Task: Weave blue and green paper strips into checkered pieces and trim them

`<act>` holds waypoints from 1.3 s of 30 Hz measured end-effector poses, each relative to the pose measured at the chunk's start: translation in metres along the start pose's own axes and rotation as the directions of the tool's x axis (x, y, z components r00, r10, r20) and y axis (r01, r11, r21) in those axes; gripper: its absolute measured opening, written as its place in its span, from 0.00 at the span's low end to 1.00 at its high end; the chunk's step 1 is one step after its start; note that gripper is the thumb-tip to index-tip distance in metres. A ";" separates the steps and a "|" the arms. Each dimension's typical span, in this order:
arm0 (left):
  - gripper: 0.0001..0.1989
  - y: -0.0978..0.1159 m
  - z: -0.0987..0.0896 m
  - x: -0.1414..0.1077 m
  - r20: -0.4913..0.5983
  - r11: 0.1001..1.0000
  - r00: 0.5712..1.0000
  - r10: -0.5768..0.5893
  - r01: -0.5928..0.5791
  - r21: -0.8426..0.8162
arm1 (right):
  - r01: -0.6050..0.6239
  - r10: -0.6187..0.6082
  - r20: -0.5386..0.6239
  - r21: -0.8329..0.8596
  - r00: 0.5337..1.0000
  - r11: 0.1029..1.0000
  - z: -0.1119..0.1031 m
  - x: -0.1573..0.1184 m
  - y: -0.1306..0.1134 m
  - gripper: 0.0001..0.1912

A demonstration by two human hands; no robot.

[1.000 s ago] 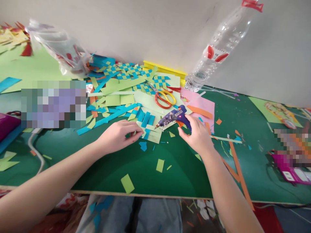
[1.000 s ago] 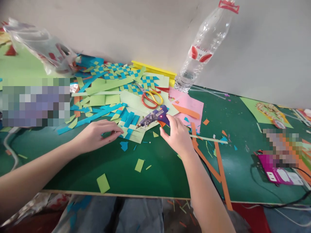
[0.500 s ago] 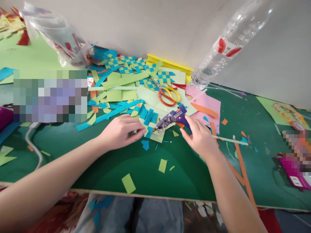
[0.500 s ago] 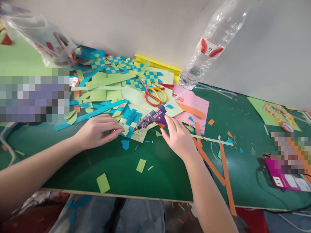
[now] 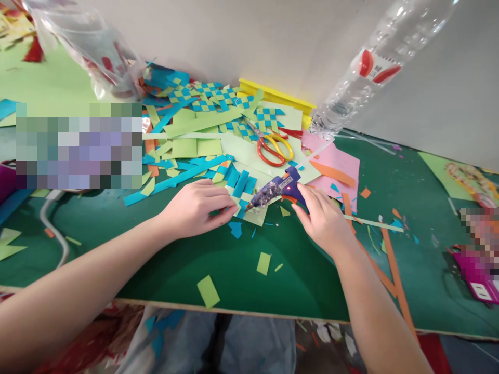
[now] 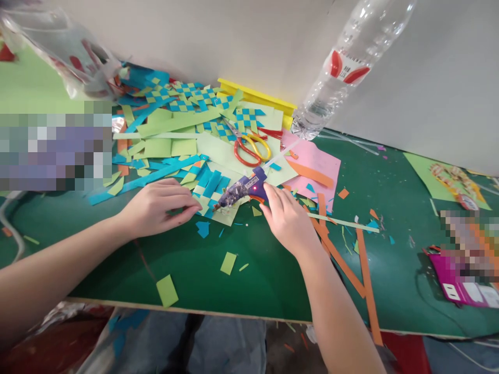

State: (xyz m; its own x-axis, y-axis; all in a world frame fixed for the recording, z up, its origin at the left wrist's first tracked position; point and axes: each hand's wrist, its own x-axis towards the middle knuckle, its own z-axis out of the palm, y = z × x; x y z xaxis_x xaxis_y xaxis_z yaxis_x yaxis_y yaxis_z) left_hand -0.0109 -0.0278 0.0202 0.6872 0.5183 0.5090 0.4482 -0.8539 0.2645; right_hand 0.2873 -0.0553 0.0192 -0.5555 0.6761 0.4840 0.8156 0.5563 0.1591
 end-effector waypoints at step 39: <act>0.05 0.001 0.000 0.001 0.018 0.999 0.999 0.033 -0.033 0.035 | 0.032 -0.032 0.012 -0.003 0.999 0.999 -0.005 -0.001 0.002 0.24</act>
State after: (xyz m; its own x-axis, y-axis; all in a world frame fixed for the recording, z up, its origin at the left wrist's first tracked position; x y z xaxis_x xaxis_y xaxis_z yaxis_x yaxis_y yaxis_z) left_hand -0.0094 -0.0276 0.0207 0.7118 0.4909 0.5024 0.4449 -0.8686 0.2183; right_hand 0.2899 -0.0573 0.0229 -0.5834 0.6638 0.4680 0.7978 0.5764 0.1769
